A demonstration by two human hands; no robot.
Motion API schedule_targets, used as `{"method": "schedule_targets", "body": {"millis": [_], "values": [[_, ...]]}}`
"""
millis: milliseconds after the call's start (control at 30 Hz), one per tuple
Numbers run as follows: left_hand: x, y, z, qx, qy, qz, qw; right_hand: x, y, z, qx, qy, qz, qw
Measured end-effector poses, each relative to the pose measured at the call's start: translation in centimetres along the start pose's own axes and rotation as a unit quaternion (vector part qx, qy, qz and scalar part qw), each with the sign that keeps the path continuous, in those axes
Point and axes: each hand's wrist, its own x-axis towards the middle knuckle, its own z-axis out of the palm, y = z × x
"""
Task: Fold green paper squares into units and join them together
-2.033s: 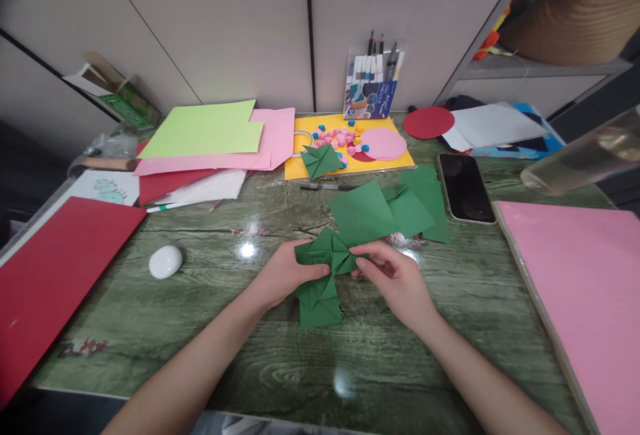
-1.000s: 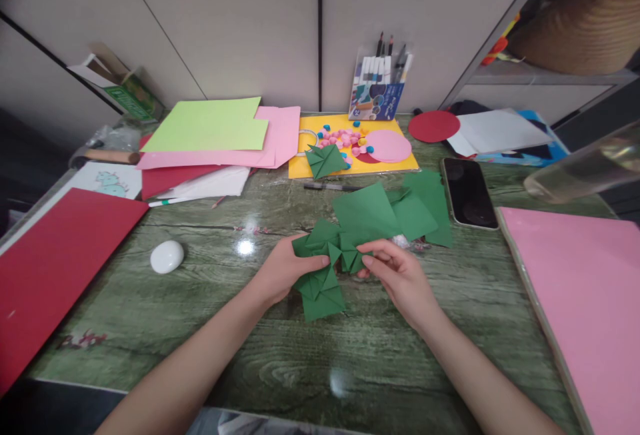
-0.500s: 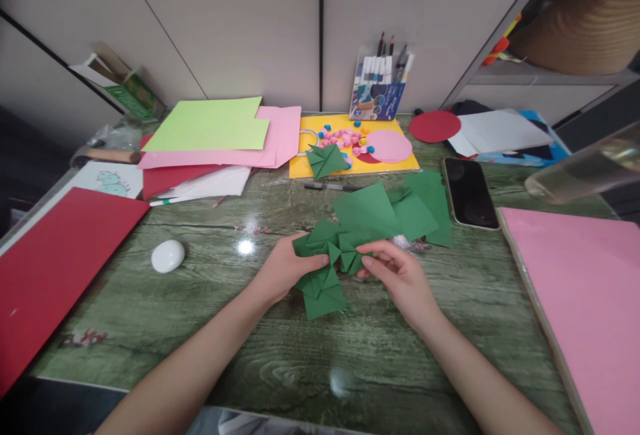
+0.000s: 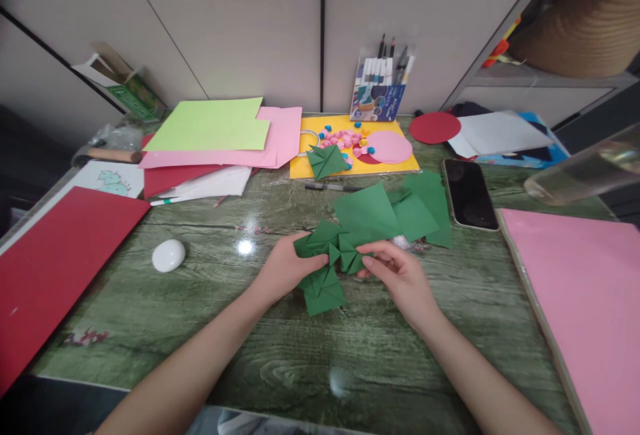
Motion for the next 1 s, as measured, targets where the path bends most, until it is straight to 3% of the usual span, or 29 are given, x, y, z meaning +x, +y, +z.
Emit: {"method": "schedule_targets", "body": {"millis": [333, 600, 1000], "values": [[-0.2, 0.2, 0.1, 0.041, -0.01, -0.003, 0.999, 0.1, 0.2, -0.1, -0.027, 0.003, -0.026, 0.999], [-0.3, 0.3, 0.2, 0.062, -0.022, 0.007, 0.998, -0.3, -0.7, 0.5, -0.117, 0.051, -0.045, 0.991], [-0.4, 0.2, 0.5, 0.113, 0.016, 0.039, 0.993, -0.4, -0.8, 0.7, -0.104, 0.035, -0.037, 0.993]]}}
